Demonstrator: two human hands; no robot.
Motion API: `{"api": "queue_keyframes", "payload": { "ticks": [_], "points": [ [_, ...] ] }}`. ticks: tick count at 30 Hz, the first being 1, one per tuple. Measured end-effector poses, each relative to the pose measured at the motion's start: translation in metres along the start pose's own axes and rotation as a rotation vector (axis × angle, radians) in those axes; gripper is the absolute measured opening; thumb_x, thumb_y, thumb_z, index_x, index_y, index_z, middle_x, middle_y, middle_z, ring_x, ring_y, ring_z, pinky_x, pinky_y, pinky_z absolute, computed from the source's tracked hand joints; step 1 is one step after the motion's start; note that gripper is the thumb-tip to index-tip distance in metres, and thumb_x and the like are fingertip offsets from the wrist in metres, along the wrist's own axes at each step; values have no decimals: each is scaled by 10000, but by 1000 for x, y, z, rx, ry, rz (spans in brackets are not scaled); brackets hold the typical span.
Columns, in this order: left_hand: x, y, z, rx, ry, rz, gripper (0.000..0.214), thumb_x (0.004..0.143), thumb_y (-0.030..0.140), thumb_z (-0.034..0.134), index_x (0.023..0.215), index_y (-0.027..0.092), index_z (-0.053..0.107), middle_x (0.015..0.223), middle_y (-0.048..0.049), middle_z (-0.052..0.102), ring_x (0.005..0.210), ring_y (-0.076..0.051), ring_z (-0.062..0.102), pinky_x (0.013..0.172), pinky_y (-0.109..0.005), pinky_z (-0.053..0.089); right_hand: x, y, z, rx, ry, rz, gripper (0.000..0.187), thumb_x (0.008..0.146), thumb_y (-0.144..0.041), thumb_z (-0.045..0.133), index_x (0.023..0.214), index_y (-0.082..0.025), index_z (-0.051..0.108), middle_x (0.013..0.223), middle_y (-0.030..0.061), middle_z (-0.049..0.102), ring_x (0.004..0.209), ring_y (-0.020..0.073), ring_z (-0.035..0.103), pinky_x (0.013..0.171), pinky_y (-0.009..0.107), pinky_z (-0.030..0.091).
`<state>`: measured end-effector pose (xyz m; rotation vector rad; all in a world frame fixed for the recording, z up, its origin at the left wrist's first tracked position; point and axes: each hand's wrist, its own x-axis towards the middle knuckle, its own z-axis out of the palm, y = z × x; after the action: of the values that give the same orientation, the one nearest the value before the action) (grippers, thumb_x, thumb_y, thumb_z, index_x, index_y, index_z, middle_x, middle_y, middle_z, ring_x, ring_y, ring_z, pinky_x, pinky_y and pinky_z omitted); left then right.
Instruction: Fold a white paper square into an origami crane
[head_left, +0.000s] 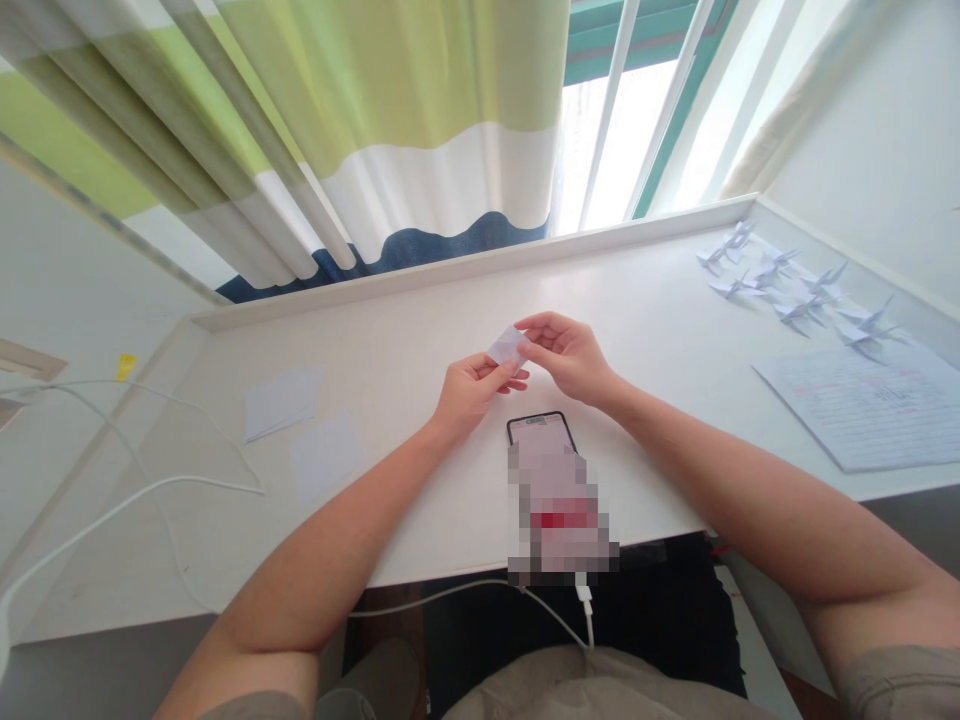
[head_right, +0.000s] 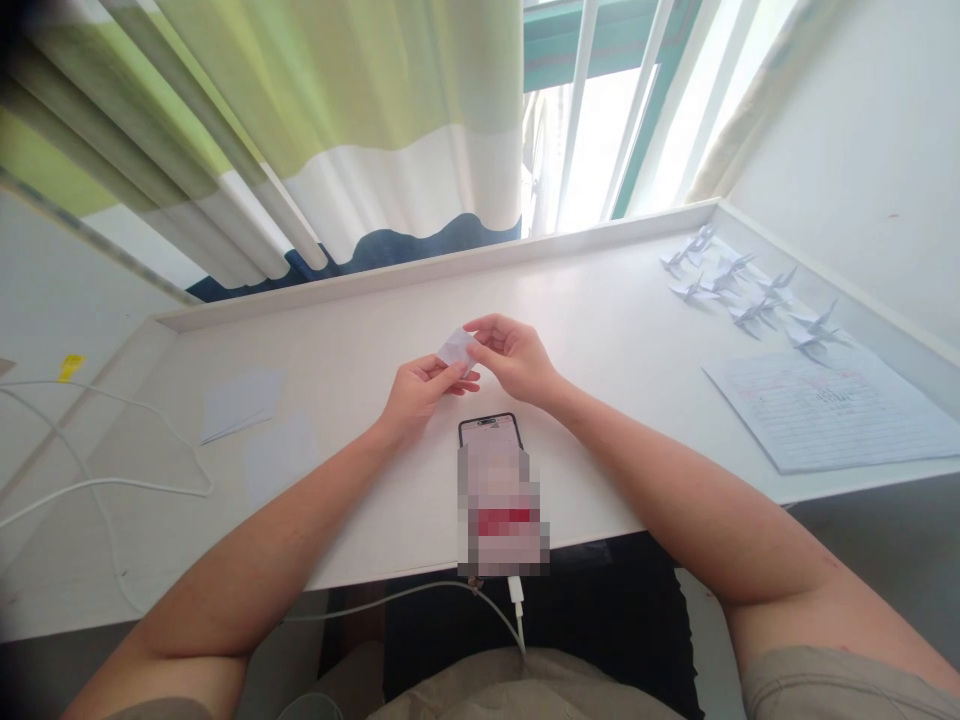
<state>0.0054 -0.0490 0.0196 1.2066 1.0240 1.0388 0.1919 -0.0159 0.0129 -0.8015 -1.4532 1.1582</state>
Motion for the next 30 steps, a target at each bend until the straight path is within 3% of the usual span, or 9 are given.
{"api": "queue_keyframes", "payload": {
  "ticks": [11, 20, 26, 30],
  "points": [
    [2, -1, -1, -8, 44, 18, 468, 778, 596, 922, 888, 188, 723, 873, -76, 835, 787, -214, 779, 789, -362, 550, -2, -1, 2, -9, -21, -26, 451, 892, -608, 848, 1118, -237, 724, 880, 25, 761, 805, 199, 731, 821, 410, 618],
    [4, -1, -6, 28, 12, 22, 437, 763, 586, 929, 907, 194, 802, 849, -63, 808, 838, -210, 750, 811, -358, 553, -1, -1, 3, -17, 13, -3, 490, 829, -608, 895, 1100, -252, 695, 840, -2, 731, 781, 193, 715, 815, 422, 614],
    [6, 0, -11, -29, -64, -6, 393, 854, 550, 833, 1022, 195, 822, 1063, -113, 847, 940, -240, 780, 851, -374, 565, 1, -3, 0, -51, 48, -21, 474, 821, -588, 899, 1103, -262, 702, 775, -20, 687, 749, 191, 690, 784, 421, 604],
    [8, -3, -13, -13, -73, 8, 392, 843, 546, 850, 1012, 194, 817, 1055, -112, 851, 929, -226, 774, 853, -366, 566, 2, -1, -2, -48, 32, -22, 429, 837, -605, 881, 1022, -253, 720, 805, -3, 694, 774, 193, 686, 800, 426, 604]
  ]
}}
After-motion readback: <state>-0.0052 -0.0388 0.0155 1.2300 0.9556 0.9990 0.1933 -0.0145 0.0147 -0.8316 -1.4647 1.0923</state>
